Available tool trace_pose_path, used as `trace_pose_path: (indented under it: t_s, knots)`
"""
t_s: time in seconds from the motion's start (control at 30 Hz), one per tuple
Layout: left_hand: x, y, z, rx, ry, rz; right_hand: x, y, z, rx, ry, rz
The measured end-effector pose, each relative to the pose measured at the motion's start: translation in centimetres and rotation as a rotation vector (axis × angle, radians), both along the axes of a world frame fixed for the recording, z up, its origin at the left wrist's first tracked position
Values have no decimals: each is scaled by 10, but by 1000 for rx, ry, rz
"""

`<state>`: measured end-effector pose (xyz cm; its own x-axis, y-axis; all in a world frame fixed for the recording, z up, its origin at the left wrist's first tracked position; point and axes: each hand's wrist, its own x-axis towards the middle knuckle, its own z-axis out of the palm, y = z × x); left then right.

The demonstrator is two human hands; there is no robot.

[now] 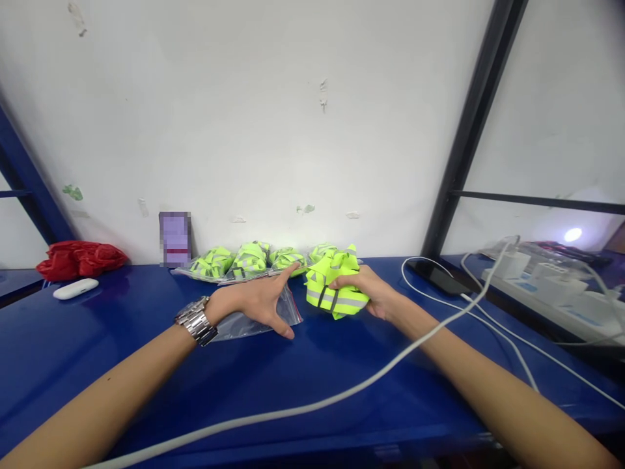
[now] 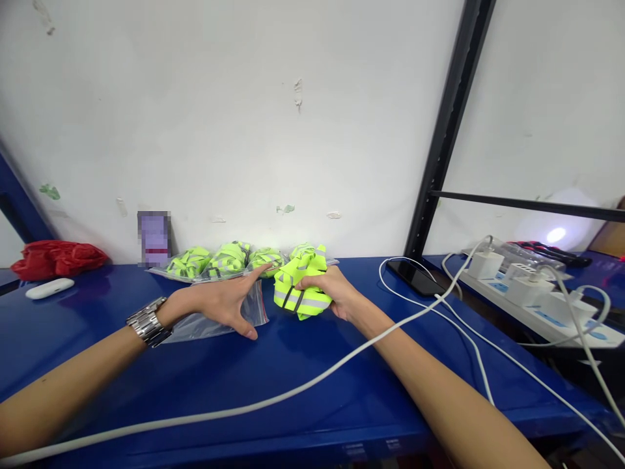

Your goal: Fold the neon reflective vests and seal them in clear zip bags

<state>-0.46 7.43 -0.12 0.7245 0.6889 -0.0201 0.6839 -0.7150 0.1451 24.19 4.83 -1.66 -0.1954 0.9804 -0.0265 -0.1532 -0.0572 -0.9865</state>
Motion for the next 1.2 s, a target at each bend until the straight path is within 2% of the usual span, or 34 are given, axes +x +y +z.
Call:
trace_pose_path:
  t_s: [0.17,0.27,0.43,0.53,0.7,0.93,1.2]
  knots:
    - [-8,-9,-1,71,-160,14,-3,1,-4,7,-15,24]
    - [-7,-18,-5,204,-228,-11,-3,0,-5,38,-24,52]
    - [3,-28,-14,499,-273,-59,-5,-3,-1,116,9,177]
    - [8,-31,-22,579,-291,-106,-7,-4,-1,158,-36,214]
    - [10,-33,-32,550,-285,-120,-11,-4,-7,216,-127,214]
    - [11,-32,-41,531,-304,-13,-19,-7,-9,239,-81,200]
    - [16,-31,-48,468,-436,-29,-28,-8,-16,268,-57,227]
